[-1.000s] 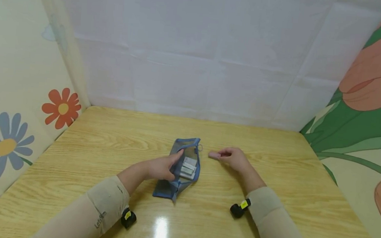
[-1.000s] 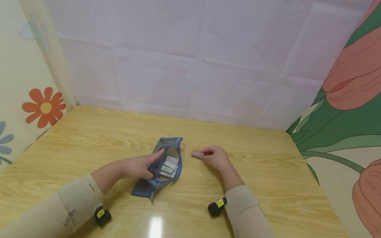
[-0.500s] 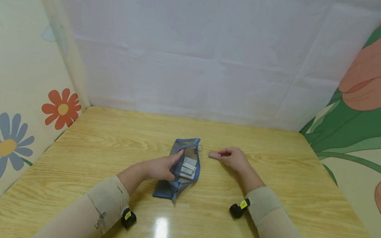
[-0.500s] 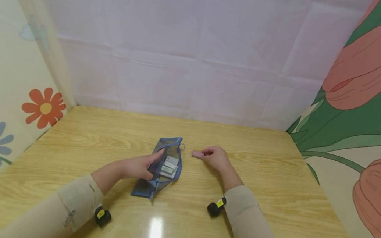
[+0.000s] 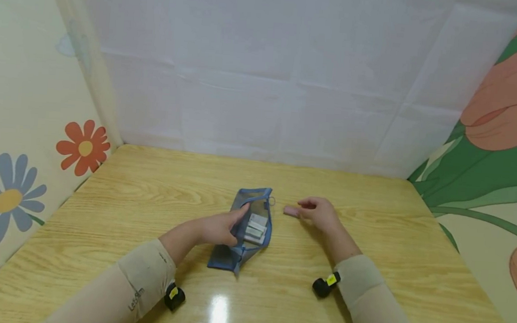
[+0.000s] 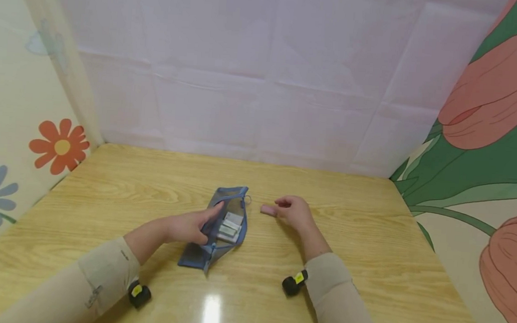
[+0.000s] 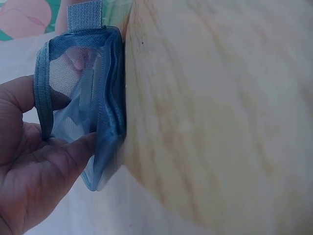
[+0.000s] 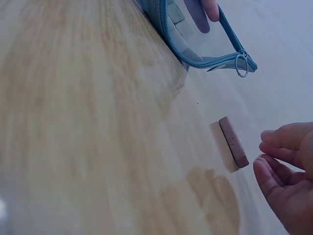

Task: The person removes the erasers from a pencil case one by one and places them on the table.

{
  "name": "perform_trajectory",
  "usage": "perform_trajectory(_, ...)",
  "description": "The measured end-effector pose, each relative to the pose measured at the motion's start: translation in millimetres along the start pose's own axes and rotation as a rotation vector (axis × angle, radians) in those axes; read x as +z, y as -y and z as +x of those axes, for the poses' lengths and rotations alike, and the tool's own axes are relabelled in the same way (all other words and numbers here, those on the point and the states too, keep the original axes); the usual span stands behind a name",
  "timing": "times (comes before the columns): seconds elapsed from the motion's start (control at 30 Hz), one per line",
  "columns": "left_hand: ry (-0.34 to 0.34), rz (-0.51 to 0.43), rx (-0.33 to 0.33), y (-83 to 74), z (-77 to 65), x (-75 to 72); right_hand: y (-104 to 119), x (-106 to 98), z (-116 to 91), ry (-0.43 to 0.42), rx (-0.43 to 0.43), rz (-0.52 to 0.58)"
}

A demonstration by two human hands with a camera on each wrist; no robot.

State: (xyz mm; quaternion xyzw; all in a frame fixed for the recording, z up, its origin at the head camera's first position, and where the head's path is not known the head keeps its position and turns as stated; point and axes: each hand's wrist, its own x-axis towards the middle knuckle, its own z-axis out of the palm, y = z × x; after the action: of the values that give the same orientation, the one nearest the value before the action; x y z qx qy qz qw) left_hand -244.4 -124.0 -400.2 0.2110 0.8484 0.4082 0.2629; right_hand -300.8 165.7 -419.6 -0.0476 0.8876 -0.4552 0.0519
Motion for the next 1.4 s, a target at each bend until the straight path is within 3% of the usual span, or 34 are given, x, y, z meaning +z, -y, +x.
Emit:
perform_trajectory(0.4,0.007,0.001,-0.007,3.3,2.2,-0.3,14.5,9.2,-1.9,0.031,-0.036,0.028)
perform_trajectory(0.73,0.001,0.011,-0.005,2.2,2.5,0.0,27.0,18.3,-7.9,0.058,-0.209,-0.018)
perform_trajectory(0.93,-0.014,0.048,0.016,2.6,2.9,-0.5,32.6,26.6,-11.5,0.107,-0.263,0.000)
perform_trajectory(1.2,-0.021,0.067,0.019,2.2,2.2,-0.5,36.1,37.4,-15.5,0.164,-0.287,0.037)
perform_trajectory(1.4,-0.023,0.059,0.009,2.1,1.6,-0.3,37.5,44.8,-18.5,0.222,-0.274,0.001)
